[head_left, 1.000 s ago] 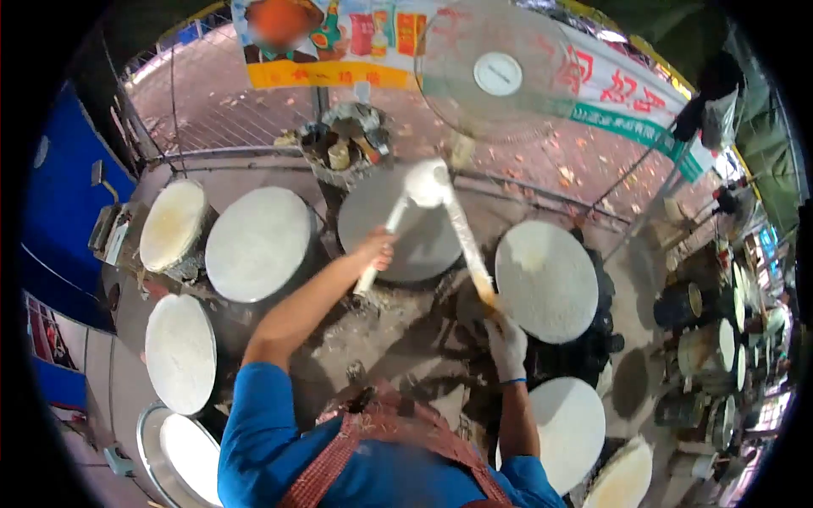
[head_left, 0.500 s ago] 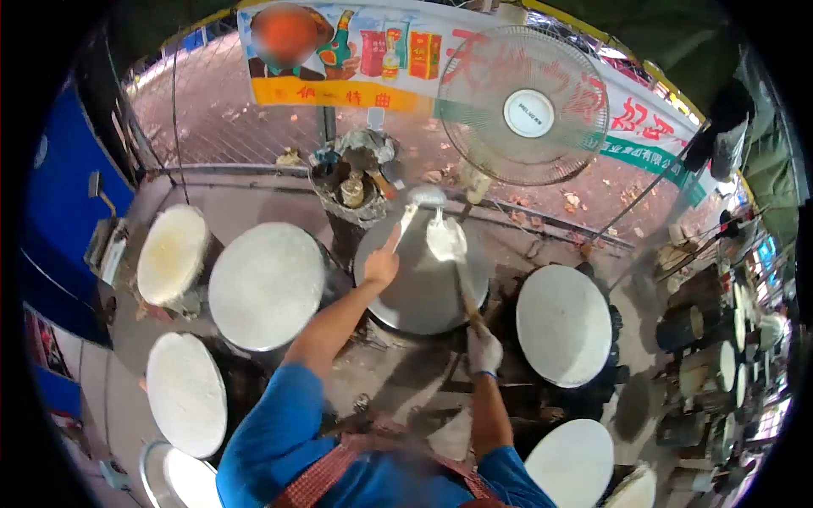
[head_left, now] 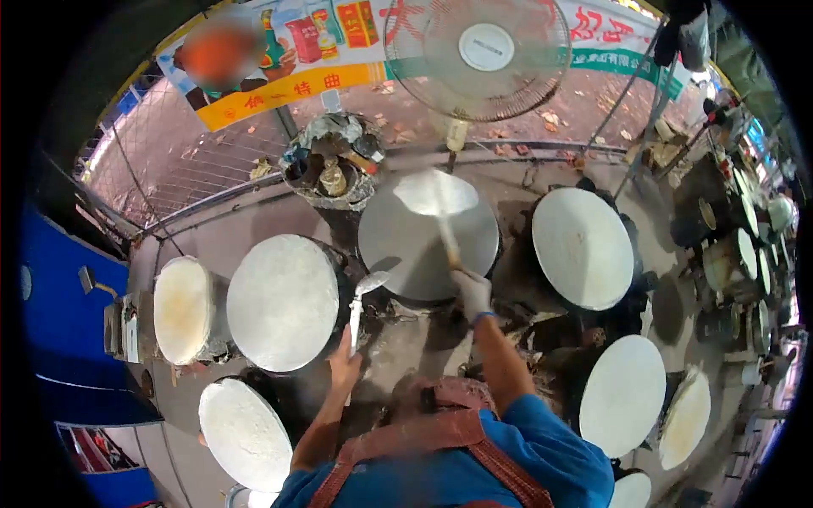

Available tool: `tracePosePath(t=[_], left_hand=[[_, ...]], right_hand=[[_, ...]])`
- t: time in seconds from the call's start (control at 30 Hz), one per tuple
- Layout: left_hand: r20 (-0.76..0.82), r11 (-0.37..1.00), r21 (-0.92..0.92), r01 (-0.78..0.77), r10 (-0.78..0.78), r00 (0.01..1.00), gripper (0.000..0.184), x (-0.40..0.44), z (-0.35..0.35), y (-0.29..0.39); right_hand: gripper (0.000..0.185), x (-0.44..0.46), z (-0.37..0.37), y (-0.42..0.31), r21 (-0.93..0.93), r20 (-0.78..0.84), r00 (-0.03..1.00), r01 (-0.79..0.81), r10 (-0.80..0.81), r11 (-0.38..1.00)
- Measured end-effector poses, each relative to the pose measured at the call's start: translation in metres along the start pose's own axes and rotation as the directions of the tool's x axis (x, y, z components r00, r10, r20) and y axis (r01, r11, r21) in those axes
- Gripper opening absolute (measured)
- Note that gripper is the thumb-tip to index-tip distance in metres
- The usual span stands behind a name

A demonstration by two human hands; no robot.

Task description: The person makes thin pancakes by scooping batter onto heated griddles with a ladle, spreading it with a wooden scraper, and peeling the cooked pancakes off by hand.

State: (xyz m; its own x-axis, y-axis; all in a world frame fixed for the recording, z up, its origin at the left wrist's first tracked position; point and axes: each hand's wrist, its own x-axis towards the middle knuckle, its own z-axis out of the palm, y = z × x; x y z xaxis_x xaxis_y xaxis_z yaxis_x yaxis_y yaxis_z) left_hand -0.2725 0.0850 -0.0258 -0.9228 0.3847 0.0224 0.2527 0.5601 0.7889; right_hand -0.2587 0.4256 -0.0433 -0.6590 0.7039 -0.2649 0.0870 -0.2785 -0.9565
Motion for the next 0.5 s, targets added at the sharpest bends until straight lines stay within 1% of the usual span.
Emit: tracePosePath(t=[0.03, 0.07, 0.1, 0.13, 0.17, 0.2, 0.23, 0.27, 0.3, 0.4, 0.43, 0.47, 0.5], left_hand=[[-0.021, 0.999, 0.025, -0.035, 0.035, 0.999, 0.070, -0.009, -0.001, -0.003], [0.007, 0.997, 0.054, 0.057, -0.057, 0.998, 0.068, -0.008, -0.002, -0.007], [0.014, 0.995, 0.047, 0.082, -0.083, 0.996, 0.068, -0.007, -0.006, -0.002], [0.015, 0.994, 0.044, 0.102, -0.103, 0.995, 0.067, -0.007, -0.010, 0.003], [0.009, 0.993, 0.049, 0.110, -0.110, 0.994, 0.068, -0.007, -0.012, 0.000], [0.057, 0.975, 0.090, 0.202, -0.208, 0.976, 0.067, -0.004, -0.015, 0.006], [0.075, 0.974, 0.080, 0.212, -0.218, 0.973, 0.068, -0.002, -0.014, 0.001], [0.100, 0.972, 0.072, 0.225, -0.231, 0.968, 0.069, -0.005, -0.011, -0.006], [0.026, 0.996, 0.053, 0.068, -0.069, 0.997, 0.068, -0.008, -0.006, -0.007], [0.011, 1.000, 0.005, 0.028, -0.028, 1.000, 0.067, -0.007, -0.002, 0.015], [-0.079, 0.996, 0.091, 0.014, -0.006, 0.997, 0.065, -0.007, 0.000, 0.028], [-0.069, 0.994, 0.081, 0.075, -0.069, 0.995, 0.065, -0.009, 0.002, 0.031], [-0.094, 0.995, 0.082, 0.052, -0.044, 0.995, 0.066, -0.013, 0.008, 0.024]], right_hand=[[0.026, 0.002, -0.001, -0.005, -0.143, 0.049, 0.998, 0.048, -0.042, 0.989], [0.027, 0.008, 0.002, -0.015, -0.277, 0.108, 0.992, 0.099, -0.071, 0.956], [0.028, 0.015, -0.010, -0.017, -0.261, 0.156, 0.984, 0.125, -0.086, 0.957], [0.028, 0.021, -0.021, -0.019, -0.244, 0.205, 0.974, 0.150, -0.100, 0.958], [0.026, 0.015, -0.040, -0.043, -0.066, 0.170, 0.985, -0.004, 0.015, 0.998], [0.025, 0.011, -0.052, -0.061, 0.099, 0.210, 0.977, -0.054, 0.032, 0.994], [0.024, 0.030, -0.063, -0.026, -0.126, 0.196, 0.978, 0.097, -0.071, 0.987], [0.023, 0.047, -0.070, 0.013, -0.345, 0.195, 0.966, 0.231, -0.171, 0.910], [0.024, 0.033, -0.048, 0.019, -0.317, 0.243, 0.964, 0.185, -0.108, 0.930], [0.025, 0.018, -0.033, -0.028, -0.178, 0.341, 0.940, 0.043, 0.021, 0.983], [0.025, 0.012, -0.030, -0.058, -0.108, 0.375, 0.926, -0.014, 0.054, 0.994], [0.029, 0.003, -0.045, -0.112, -0.278, 0.322, 0.909, -0.176, 0.265, 0.944], [0.027, 0.025, -0.062, -0.105, -0.027, 0.361, 0.904, -0.233, 0.227, 0.972]])
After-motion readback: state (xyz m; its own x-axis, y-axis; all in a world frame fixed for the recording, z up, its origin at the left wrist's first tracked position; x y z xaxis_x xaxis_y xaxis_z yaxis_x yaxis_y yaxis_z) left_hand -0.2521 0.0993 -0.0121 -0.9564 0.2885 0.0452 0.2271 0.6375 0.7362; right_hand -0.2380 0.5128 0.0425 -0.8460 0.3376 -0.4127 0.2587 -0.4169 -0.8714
